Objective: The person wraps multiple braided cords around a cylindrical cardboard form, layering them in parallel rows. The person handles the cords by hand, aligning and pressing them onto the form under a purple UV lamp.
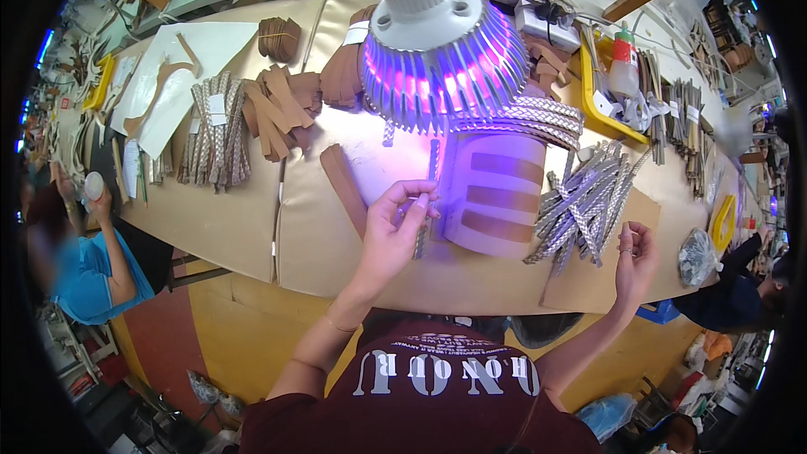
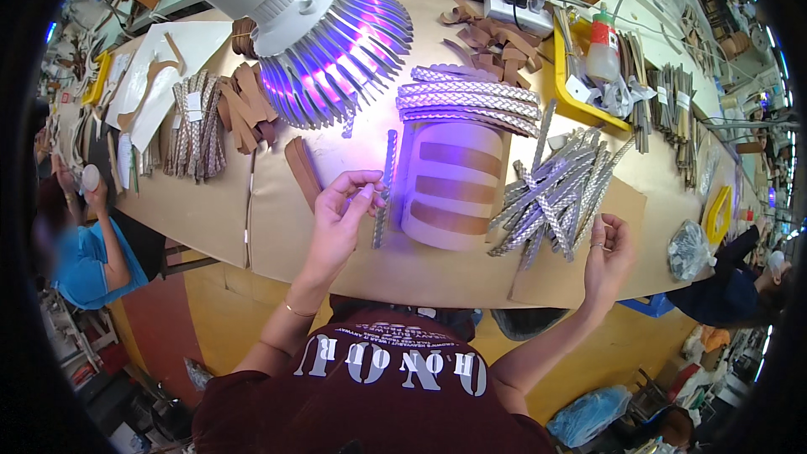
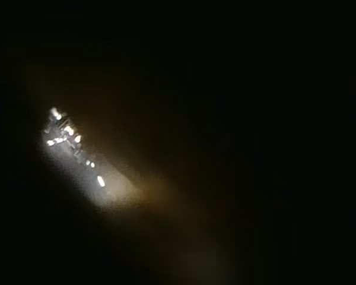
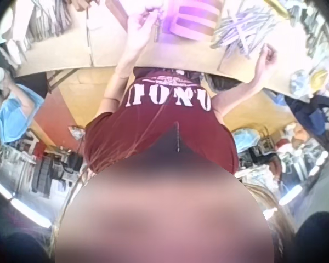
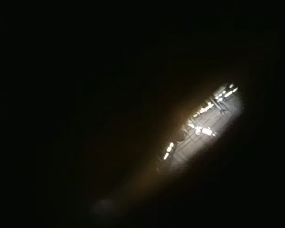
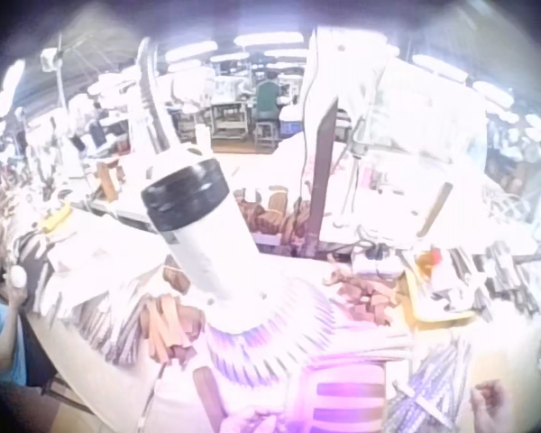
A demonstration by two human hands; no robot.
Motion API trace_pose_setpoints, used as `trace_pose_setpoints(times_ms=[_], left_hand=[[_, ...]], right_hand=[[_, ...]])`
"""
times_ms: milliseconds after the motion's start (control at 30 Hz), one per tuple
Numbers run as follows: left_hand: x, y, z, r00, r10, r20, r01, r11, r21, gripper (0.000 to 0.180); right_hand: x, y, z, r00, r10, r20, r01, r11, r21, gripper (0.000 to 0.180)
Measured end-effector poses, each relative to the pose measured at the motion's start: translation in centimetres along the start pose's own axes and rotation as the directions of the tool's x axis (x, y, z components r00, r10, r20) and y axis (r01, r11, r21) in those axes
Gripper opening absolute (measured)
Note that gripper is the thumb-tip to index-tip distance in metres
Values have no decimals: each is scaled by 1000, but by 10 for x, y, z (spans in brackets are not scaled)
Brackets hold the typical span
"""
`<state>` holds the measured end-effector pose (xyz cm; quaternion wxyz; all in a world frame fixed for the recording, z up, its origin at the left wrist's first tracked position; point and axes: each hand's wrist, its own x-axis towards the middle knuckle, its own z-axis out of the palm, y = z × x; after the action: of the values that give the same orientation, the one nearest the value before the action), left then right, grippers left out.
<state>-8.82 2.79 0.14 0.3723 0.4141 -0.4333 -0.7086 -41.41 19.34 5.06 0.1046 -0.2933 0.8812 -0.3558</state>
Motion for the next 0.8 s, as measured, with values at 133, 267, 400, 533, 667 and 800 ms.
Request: trace_pose_setpoints(times_ms=[133, 267, 400, 533, 667, 800], left_hand=[[1, -4, -8, 1000, 23, -18, -23, 1000, 5, 21], [1, -4, -23, 994, 0, -111, 10, 996, 89, 22], [5, 1, -39, 996, -21, -85, 23, 1000, 18, 24], [11, 3, -38, 997, 32, -75, -29, 999, 43, 21], [12, 10, -27, 998, 35, -52, -30, 995, 94, 18], [6, 17, -10, 998, 60, -10, -59, 990, 126, 19]], right_hand=[[11, 19, -4, 997, 29, -70, -37, 993, -110, 19], [24, 40, -5, 994, 35, -107, -46, 993, -106, 20], [36, 50, 9, 973, 76, -216, -117, 976, -184, 22], [41, 40, 22, 966, 161, -202, -185, 977, -106, 24], [38, 33, 26, 969, 221, -108, -230, 971, -69, 26], [49, 41, 32, 955, 239, -174, -233, 971, 51, 28]])
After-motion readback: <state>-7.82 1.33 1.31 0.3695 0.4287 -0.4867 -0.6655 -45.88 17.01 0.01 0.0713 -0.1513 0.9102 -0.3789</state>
